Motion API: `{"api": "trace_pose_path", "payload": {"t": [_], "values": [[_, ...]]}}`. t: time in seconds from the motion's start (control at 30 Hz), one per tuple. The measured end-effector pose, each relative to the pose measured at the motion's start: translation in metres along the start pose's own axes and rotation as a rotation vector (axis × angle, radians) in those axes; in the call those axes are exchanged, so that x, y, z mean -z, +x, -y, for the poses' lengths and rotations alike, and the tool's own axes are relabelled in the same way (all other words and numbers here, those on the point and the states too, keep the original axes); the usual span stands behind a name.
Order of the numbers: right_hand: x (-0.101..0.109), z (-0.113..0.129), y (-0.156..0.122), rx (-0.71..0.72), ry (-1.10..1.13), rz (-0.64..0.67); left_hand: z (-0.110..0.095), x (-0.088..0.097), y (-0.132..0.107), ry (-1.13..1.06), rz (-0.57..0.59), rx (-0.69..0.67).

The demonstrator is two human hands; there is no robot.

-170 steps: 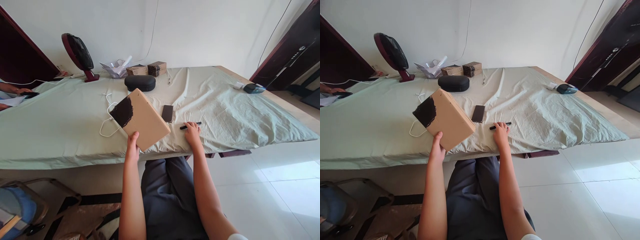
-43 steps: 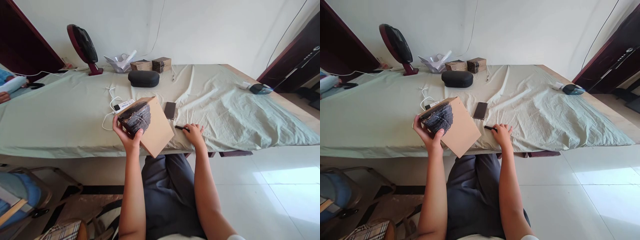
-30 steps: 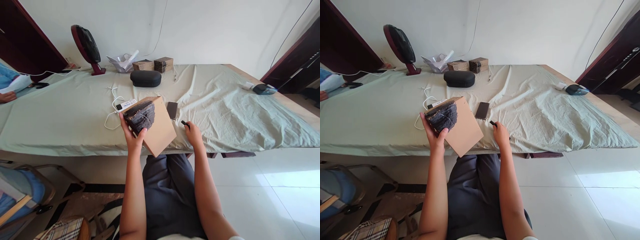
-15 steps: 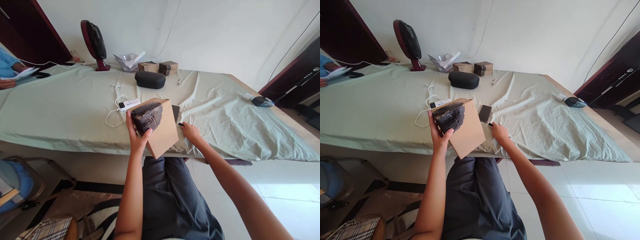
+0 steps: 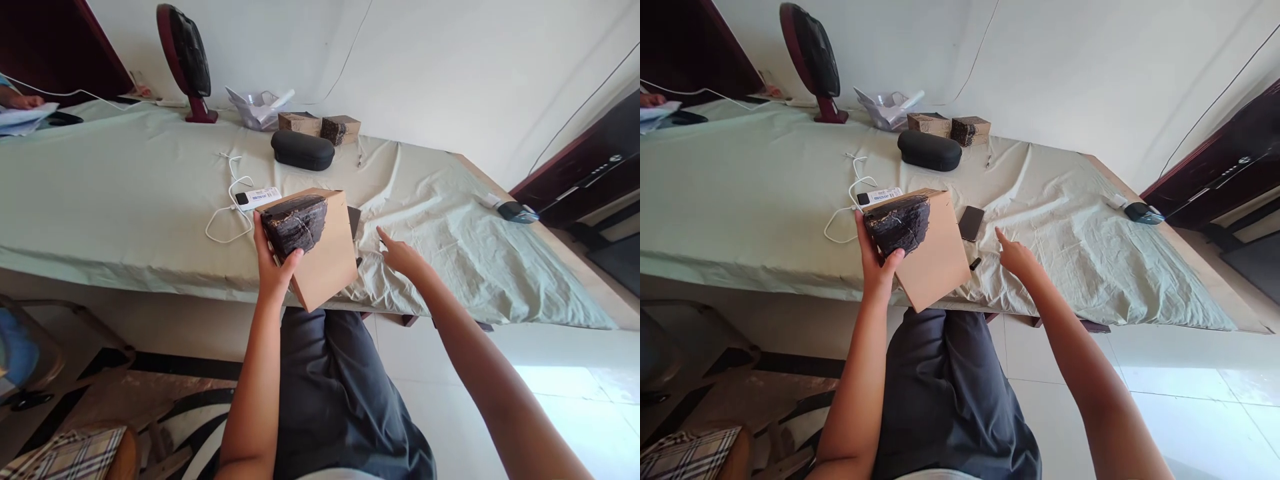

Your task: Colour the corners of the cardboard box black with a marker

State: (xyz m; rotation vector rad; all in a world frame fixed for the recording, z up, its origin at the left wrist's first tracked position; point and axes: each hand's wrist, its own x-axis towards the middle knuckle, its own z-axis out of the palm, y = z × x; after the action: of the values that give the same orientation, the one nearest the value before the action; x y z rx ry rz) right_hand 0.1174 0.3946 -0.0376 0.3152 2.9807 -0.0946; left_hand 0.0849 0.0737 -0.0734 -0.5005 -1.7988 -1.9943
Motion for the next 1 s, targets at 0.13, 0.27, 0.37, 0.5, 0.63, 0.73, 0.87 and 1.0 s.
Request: {"api": "trace_pose_path", "payload": {"t": [0.13, 0.27, 0.37, 0.5, 0.63, 0.73, 0.87, 1.0], "values": [[-0.016, 0.014, -0.011, 0.234, 0.043, -0.002, 0.0, 0.001, -0.001, -0.005, -0.007, 0.021], [-0.027, 0.029, -0.005, 0.211, -0.104, -0.004, 0.0, 0.0, -0.002, -0.021, -0.012, 0.004], [-0.024, 0.023, 0.005, 0.077, -0.095, -0.031, 0.002, -0.001, -0.001, -0.047, -0.012, -0.005], [-0.019, 0.013, 0.002, 0.072, 0.083, -0.1, 0.005, -0.001, -0.001, -0.083, -0.007, 0.006], [-0.021, 0.024, -0.011, 0.23, 0.206, -0.106, 0.005, -0.001, -0.001, -0.076, -0.001, 0.007], [-0.026, 0.033, -0.009, 0.308, 0.178, -0.038, 0.004, 0.001, 0.0, -0.074, 0.007, -0.008], [-0.029, 0.023, 0.011, 0.212, 0.21, -0.046, 0.003, 0.002, 0.001, -0.072, 0.018, -0.035], [-0.014, 0.009, 0.012, 0.033, 0.842, -0.042, 0.008, 0.003, 0.003, -0.066, 0.014, -0.041]]}}
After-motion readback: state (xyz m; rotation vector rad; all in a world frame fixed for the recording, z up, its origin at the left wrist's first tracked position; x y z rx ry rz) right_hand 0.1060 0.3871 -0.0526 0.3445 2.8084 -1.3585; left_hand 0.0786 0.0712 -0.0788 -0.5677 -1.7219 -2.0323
